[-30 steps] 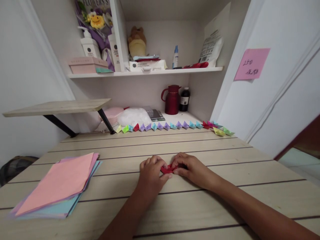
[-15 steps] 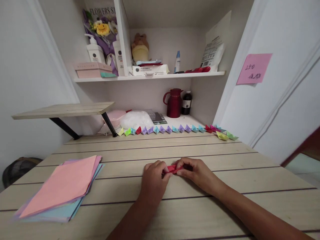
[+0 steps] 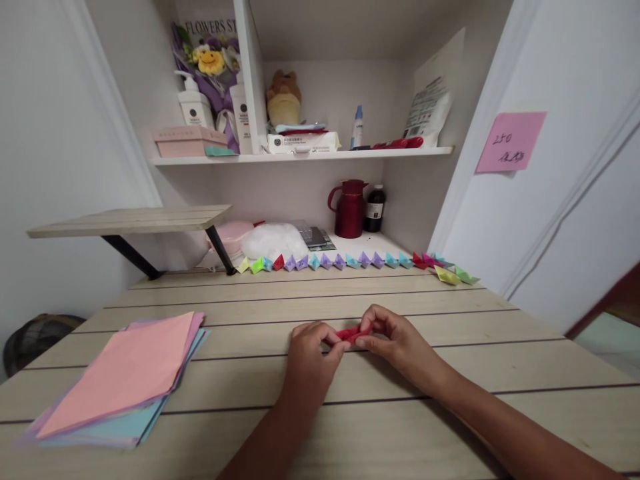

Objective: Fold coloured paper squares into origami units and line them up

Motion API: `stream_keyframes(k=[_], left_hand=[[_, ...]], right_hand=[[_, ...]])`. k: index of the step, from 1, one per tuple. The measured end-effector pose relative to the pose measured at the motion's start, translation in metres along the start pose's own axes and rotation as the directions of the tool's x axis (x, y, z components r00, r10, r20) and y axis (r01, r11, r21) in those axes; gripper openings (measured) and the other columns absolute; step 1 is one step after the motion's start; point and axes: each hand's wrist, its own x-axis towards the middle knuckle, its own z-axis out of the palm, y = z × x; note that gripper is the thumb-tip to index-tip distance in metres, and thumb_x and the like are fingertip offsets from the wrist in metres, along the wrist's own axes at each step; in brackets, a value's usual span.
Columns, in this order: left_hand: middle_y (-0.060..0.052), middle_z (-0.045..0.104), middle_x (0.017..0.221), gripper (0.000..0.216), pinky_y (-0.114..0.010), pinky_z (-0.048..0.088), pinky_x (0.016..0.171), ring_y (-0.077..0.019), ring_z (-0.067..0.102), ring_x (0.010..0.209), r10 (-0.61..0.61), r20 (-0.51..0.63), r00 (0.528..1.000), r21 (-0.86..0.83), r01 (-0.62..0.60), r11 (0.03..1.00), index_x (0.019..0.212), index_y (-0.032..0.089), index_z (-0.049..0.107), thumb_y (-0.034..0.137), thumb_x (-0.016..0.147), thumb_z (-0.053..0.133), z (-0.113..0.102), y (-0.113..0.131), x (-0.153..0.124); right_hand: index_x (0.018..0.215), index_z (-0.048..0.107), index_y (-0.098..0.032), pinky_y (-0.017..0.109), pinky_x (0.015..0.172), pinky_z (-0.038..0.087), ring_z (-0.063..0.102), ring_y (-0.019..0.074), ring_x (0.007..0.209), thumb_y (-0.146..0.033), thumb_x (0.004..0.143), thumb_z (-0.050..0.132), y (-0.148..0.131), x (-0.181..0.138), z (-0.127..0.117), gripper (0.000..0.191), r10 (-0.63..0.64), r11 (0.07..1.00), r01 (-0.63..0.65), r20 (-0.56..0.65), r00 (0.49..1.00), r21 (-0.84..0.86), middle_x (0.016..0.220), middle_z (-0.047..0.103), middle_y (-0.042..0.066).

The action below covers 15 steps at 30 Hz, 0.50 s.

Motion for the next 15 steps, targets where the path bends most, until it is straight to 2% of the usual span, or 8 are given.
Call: stream_keyframes(k=[5,8,10,13,15], left_hand=[[0.004,0.064,0.062,0.018,-0.029,0.042,0.075,-0.0141,0.057,0.066,-0.05,-0.017,0.999,-0.019,0.05,0.999,0.057,0.021,0.057,0.014,0.068,0.069,-0.0002,0.003,0.0008],[0.004,0.065,0.066,0.014,-0.027,0.043,0.073,-0.0142,0.058,0.068,-0.095,-0.034,0.995,-0.063,0.093,0.994,0.061,0.021,0.058,0.015,0.068,0.068,0.0005,0.0025,0.0013],[0.004,0.065,0.067,0.011,-0.026,0.044,0.07,-0.0145,0.06,0.069,-0.137,-0.035,0.99,-0.124,0.132,0.983,0.074,0.022,0.061,0.015,0.068,0.067,0.0012,0.0014,0.0014],[0.006,0.064,0.064,0.039,-0.025,0.046,0.066,-0.0148,0.061,0.065,-0.195,0.002,0.981,-0.244,0.189,0.951,0.106,0.023,0.059,0.017,0.068,0.067,0.0024,-0.0016,0.0014],[0.004,0.066,0.065,0.038,-0.025,0.047,0.065,-0.0156,0.062,0.065,-0.219,0.048,0.974,-0.306,0.224,0.925,0.106,0.022,0.062,0.02,0.068,0.067,0.0037,-0.0042,0.0018]], right_hand=[[0.083,0.045,-0.022,0.026,0.066,0.044,0.059,0.0146,0.07,-0.028,0.076,0.07,0.0006,0.0016,0.0011,0.027,0.001,0.994,-0.002,0.009,1.0,0.112,0.073,0.062,-0.004],[0.099,0.044,-0.024,0.03,0.07,0.046,0.063,0.0171,0.073,-0.028,0.075,0.071,-0.0006,0.0016,0.0018,0.036,0.037,0.984,-0.037,0.005,0.999,0.174,0.071,0.064,-0.004],[0.11,0.043,-0.025,0.033,0.074,0.047,0.064,0.0178,0.074,-0.027,0.075,0.072,-0.0014,0.0014,0.0019,0.046,0.051,0.982,-0.051,0.007,0.999,0.184,0.071,0.065,-0.003],[0.119,0.042,-0.024,0.034,0.077,0.047,0.064,0.0181,0.077,-0.027,0.075,0.071,-0.0017,0.0009,0.0011,0.053,0.049,0.983,-0.052,0.024,0.999,0.177,0.073,0.066,-0.002],[0.122,0.042,-0.024,0.035,0.077,0.047,0.063,0.0185,0.077,-0.027,0.076,0.071,-0.0014,0.0009,-0.0001,0.055,0.041,0.986,-0.046,0.032,0.999,0.163,0.073,0.067,-0.002]])
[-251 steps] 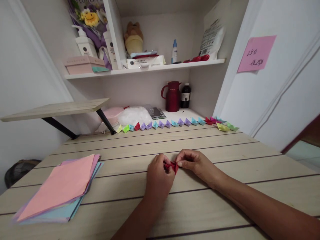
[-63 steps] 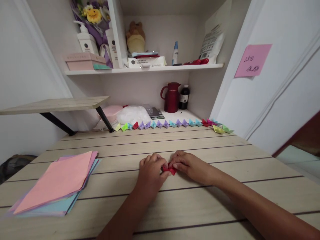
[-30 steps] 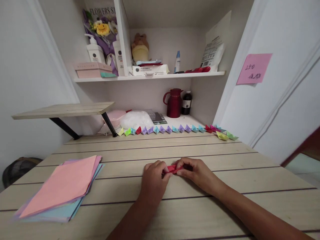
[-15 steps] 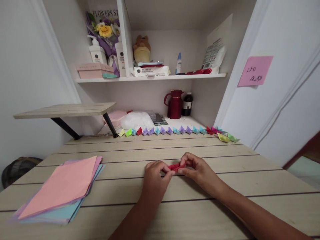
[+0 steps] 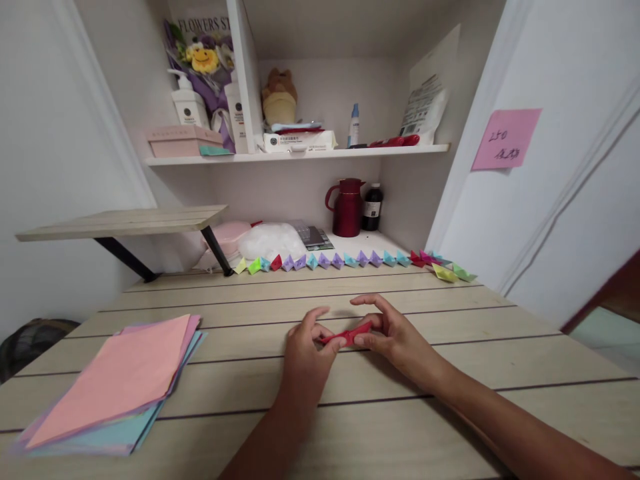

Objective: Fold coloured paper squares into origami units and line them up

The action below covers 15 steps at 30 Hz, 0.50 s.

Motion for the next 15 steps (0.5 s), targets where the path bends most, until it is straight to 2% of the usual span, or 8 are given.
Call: stream_keyframes(k=[3,5,8,11,15], left_hand=[[-0.002,0.068,0.071,0.009,-0.025,0.048,0.066,-0.0179,0.065,0.07,-0.038,0.037,0.999,-0.046,0.04,0.998,0.074,0.019,0.067,0.023,0.066,0.068,0.001,-0.003,0.002],[-0.003,0.068,0.07,0.007,-0.026,0.048,0.067,-0.0189,0.065,0.071,-0.046,0.033,0.998,-0.044,0.048,0.998,0.064,0.019,0.064,0.024,0.066,0.068,0.001,-0.003,0.003],[-0.003,0.068,0.066,0.007,-0.027,0.048,0.065,-0.0194,0.064,0.068,-0.093,0.037,0.995,-0.076,0.096,0.992,0.064,0.019,0.063,0.025,0.066,0.066,0.0,0.001,0.003],[-0.004,0.069,0.063,0.008,-0.027,0.047,0.063,-0.0198,0.064,0.065,-0.156,0.066,0.986,-0.121,0.163,0.979,0.064,0.018,0.062,0.025,0.067,0.065,0.0,0.004,0.003],[-0.005,0.07,0.064,0.009,-0.027,0.047,0.065,-0.0192,0.064,0.064,-0.137,0.119,0.983,-0.144,0.153,0.978,0.064,0.018,0.061,0.025,0.068,0.065,0.0,0.004,0.003]], right_hand=[[0.123,0.043,-0.024,0.034,0.076,0.046,0.062,0.0185,0.077,-0.025,0.076,0.07,0.001,0.0,-0.002,0.054,-0.017,0.998,0.017,-0.005,1.0,-0.057,0.073,0.067,-0.002],[0.123,0.045,-0.024,0.032,0.072,0.044,0.06,0.0173,0.074,-0.025,0.077,0.069,0.003,0.001,-0.002,0.052,-0.025,0.998,0.024,-0.018,1.0,-0.063,0.072,0.066,-0.002],[0.123,0.047,-0.024,0.029,0.067,0.042,0.057,0.0145,0.067,-0.025,0.077,0.069,0.005,0.001,0.001,0.05,0.002,0.999,0.0,-0.05,0.999,0.036,0.07,0.063,-0.004],[0.121,0.049,-0.023,0.03,0.07,0.043,0.06,0.0152,0.071,-0.026,0.074,0.072,0.004,0.002,0.006,0.053,0.067,0.987,-0.057,-0.066,0.996,0.147,0.073,0.065,-0.002],[0.115,0.052,-0.022,0.033,0.073,0.046,0.063,0.0175,0.07,-0.028,0.07,0.075,0.002,0.003,0.009,0.051,0.083,0.978,-0.069,-0.064,0.994,0.199,0.071,0.065,-0.002]])
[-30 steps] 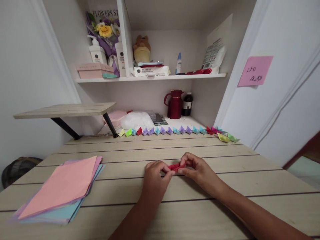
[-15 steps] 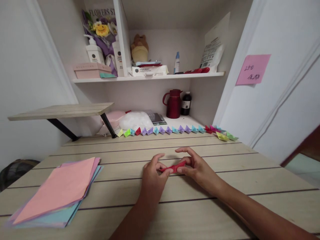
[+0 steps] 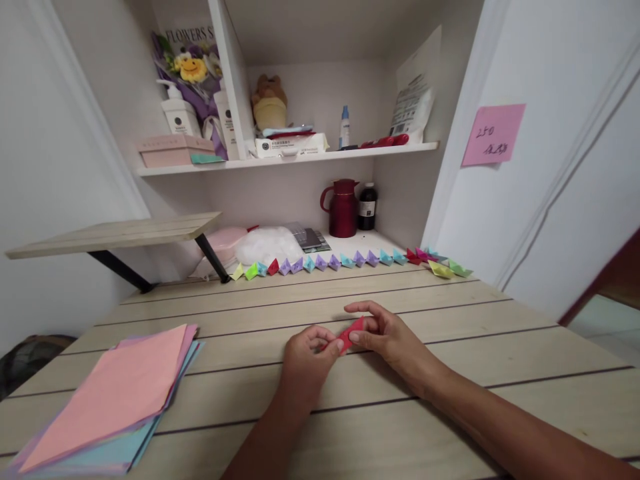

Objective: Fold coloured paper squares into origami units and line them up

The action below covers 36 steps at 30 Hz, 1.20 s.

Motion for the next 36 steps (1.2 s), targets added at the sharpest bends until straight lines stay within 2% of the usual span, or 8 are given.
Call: stream_keyframes(k=[3,8,12,19,24,30,33,36], left_hand=[[-0.006,0.072,0.067,0.013,-0.028,0.047,0.066,-0.0192,0.065,0.066,-0.023,0.035,0.999,-0.064,0.025,0.998,0.072,0.017,0.063,0.027,0.067,0.068,-0.001,-0.001,0.001],[-0.009,0.074,0.08,0.046,-0.031,0.048,0.076,-0.0218,0.067,0.079,-0.08,0.087,0.993,-0.131,0.091,0.987,0.106,0.013,0.066,0.032,0.065,0.074,-0.006,0.0,0.002],[-0.012,0.074,0.092,0.031,-0.034,0.049,0.08,-0.0258,0.066,0.089,-0.04,0.086,0.995,0.008,0.04,0.999,0.091,0.014,0.074,0.032,0.065,0.074,-0.005,0.0,0.0],[-0.004,0.073,0.074,0.008,-0.03,0.047,0.072,-0.0216,0.065,0.075,0.021,0.076,0.997,0.197,-0.036,0.98,0.069,0.019,0.074,0.024,0.066,0.069,-0.002,0.007,-0.004],[-0.002,0.07,0.064,0.008,-0.026,0.045,0.064,-0.0181,0.061,0.067,0.015,0.033,0.999,0.181,-0.021,0.983,0.061,0.018,0.071,0.023,0.065,0.066,-0.002,0.012,-0.007],[-0.003,0.068,0.058,0.017,-0.026,0.046,0.06,-0.0168,0.061,0.059,-0.149,-0.046,0.988,-0.199,0.137,0.97,0.067,0.014,0.072,0.03,0.062,0.072,0.004,0.013,-0.01],[-0.004,0.069,0.058,0.022,-0.026,0.047,0.061,-0.018,0.063,0.061,-0.133,-0.073,0.988,-0.284,0.107,0.953,0.069,0.013,0.073,0.033,0.06,0.075,0.006,0.01,-0.01],[-0.004,0.069,0.058,0.023,-0.026,0.047,0.059,-0.0174,0.063,0.058,-0.115,-0.092,0.989,-0.28,0.086,0.956,0.069,0.013,0.074,0.034,0.059,0.077,0.009,0.003,-0.009]], right_hand=[[0.114,0.052,-0.022,0.033,0.069,0.046,0.062,0.0178,0.067,-0.032,0.07,0.076,-0.003,0.002,-0.003,0.051,-0.04,0.998,0.04,0.0,0.999,-0.046,0.066,0.06,-0.004],[0.115,0.051,-0.022,0.028,0.061,0.041,0.052,0.013,0.06,-0.031,0.074,0.072,-0.008,0.002,-0.013,0.047,-0.091,0.976,0.091,0.008,0.996,-0.198,0.063,0.053,-0.006],[0.112,0.052,-0.021,0.024,0.055,0.035,0.044,0.0103,0.056,-0.029,0.076,0.069,-0.013,-0.002,-0.013,0.04,-0.068,0.958,0.092,0.098,0.993,-0.27,0.062,0.046,-0.007],[0.109,0.057,-0.022,0.023,0.057,0.035,0.041,0.0104,0.058,-0.022,0.076,0.066,-0.015,-0.007,-0.005,0.034,-0.067,0.87,0.125,0.137,0.988,-0.477,0.064,0.045,-0.007],[0.11,0.057,-0.022,0.024,0.057,0.036,0.044,0.011,0.058,-0.023,0.075,0.068,-0.009,-0.007,-0.002,0.037,-0.077,0.912,0.1,0.073,0.994,-0.399,0.063,0.048,-0.007],[0.103,0.06,-0.019,0.032,0.073,0.046,0.058,0.0164,0.07,-0.047,0.079,0.064,-0.011,-0.006,0.002,0.037,-0.046,0.995,0.037,-0.092,0.995,-0.093,0.075,0.063,0.0],[0.082,0.063,-0.016,0.033,0.074,0.045,0.058,0.0173,0.071,-0.058,0.085,0.05,-0.012,-0.007,0.005,0.044,0.006,0.997,-0.01,-0.057,0.998,-0.083,0.077,0.063,0.004],[0.07,0.06,-0.017,0.03,0.068,0.043,0.054,0.0157,0.067,-0.057,0.084,0.054,-0.01,-0.007,0.007,0.043,-0.046,0.987,0.046,0.005,0.999,-0.157,0.068,0.058,0.001]])
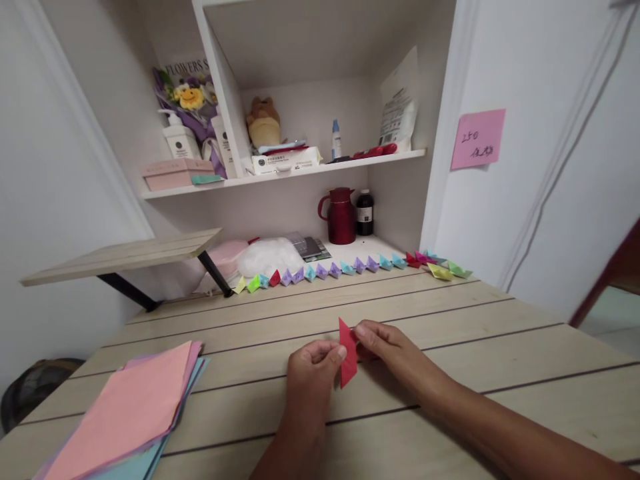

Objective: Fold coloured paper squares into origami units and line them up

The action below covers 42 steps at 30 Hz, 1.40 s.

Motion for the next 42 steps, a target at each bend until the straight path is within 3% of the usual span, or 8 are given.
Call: stream_keyframes(k=[6,10,14,19,23,31,37,42], left_hand=[[-0.004,0.071,0.064,0.017,-0.025,0.045,0.058,-0.0168,0.063,0.06,0.05,0.007,0.999,0.084,-0.051,0.995,0.067,0.015,0.074,0.029,0.059,0.077,0.005,-0.012,0.001],[-0.004,0.071,0.061,0.016,-0.024,0.045,0.058,-0.0158,0.062,0.058,0.018,0.004,1.0,0.02,-0.019,1.0,0.067,0.014,0.072,0.029,0.061,0.075,0.006,-0.008,-0.001],[-0.004,0.07,0.06,0.023,-0.026,0.048,0.064,-0.0181,0.065,0.064,-0.015,-0.047,0.999,-0.089,0.011,0.996,0.072,0.013,0.072,0.033,0.061,0.077,0.005,-0.001,-0.003],[-0.005,0.072,0.065,0.027,-0.026,0.049,0.068,-0.0182,0.066,0.067,-0.029,-0.05,0.998,-0.133,0.022,0.991,0.073,0.013,0.073,0.035,0.06,0.079,0.004,0.005,-0.007],[-0.005,0.072,0.067,0.026,-0.026,0.048,0.071,-0.0177,0.066,0.07,-0.065,-0.001,0.998,-0.117,0.065,0.991,0.075,0.013,0.073,0.034,0.061,0.079,0.002,0.008,-0.008],[-0.008,0.074,0.08,0.04,-0.027,0.047,0.07,-0.0192,0.066,0.074,-0.12,-0.022,0.993,-0.236,0.112,0.965,0.081,0.011,0.072,0.042,0.058,0.082,-0.003,0.009,-0.003],[-0.006,0.073,0.078,0.035,-0.026,0.046,0.068,-0.0164,0.063,0.071,-0.101,0.006,0.995,-0.236,0.1,0.967,0.083,0.011,0.072,0.037,0.061,0.081,-0.003,0.01,-0.006],[-0.006,0.072,0.073,0.033,-0.026,0.046,0.067,-0.0161,0.063,0.067,-0.081,-0.001,0.997,-0.231,0.078,0.97,0.08,0.012,0.071,0.039,0.062,0.079,-0.004,0.01,-0.006]], right_hand=[[0.061,0.057,-0.018,0.027,0.061,0.038,0.047,0.0144,0.061,-0.045,0.083,0.057,0.004,0.003,-0.002,0.035,-0.118,0.966,0.104,-0.043,0.992,-0.236,0.059,0.051,-0.002],[0.061,0.057,-0.018,0.027,0.062,0.04,0.048,0.0142,0.061,-0.048,0.081,0.059,0.004,0.004,0.002,0.036,-0.095,0.984,0.083,-0.07,0.993,-0.158,0.059,0.052,-0.002],[0.064,0.06,-0.017,0.031,0.072,0.045,0.054,0.0174,0.066,-0.059,0.087,0.046,0.003,0.003,0.005,0.05,-0.03,0.999,0.031,0.044,0.999,-0.03,0.064,0.06,0.001],[0.069,0.065,-0.018,0.03,0.075,0.044,0.059,0.0202,0.075,-0.057,0.086,0.049,0.004,0.0,0.004,0.046,-0.076,0.97,0.112,0.166,0.983,-0.217,0.074,0.067,0.003],[0.068,0.063,-0.019,0.027,0.069,0.043,0.056,0.0175,0.068,-0.052,0.091,0.044,0.003,-0.001,0.006,0.044,-0.116,0.941,0.163,0.17,0.979,-0.296,0.069,0.063,0.001],[0.072,0.066,-0.018,0.025,0.064,0.04,0.054,0.0162,0.067,-0.047,0.085,0.055,0.003,-0.001,0.004,0.033,-0.05,0.945,0.117,0.218,0.975,-0.307,0.07,0.062,0.0],[0.072,0.066,-0.018,0.026,0.07,0.043,0.058,0.0177,0.073,-0.034,0.086,0.054,0.0,-0.005,0.007,0.024,-0.081,0.938,0.155,0.239,0.968,-0.311,0.074,0.066,0.002],[0.063,0.063,-0.019,0.026,0.062,0.043,0.057,0.0158,0.062,-0.032,0.084,0.057,-0.001,-0.005,0.01,0.025,-0.076,0.915,0.145,0.194,0.978,-0.376,0.062,0.063,0.0]])
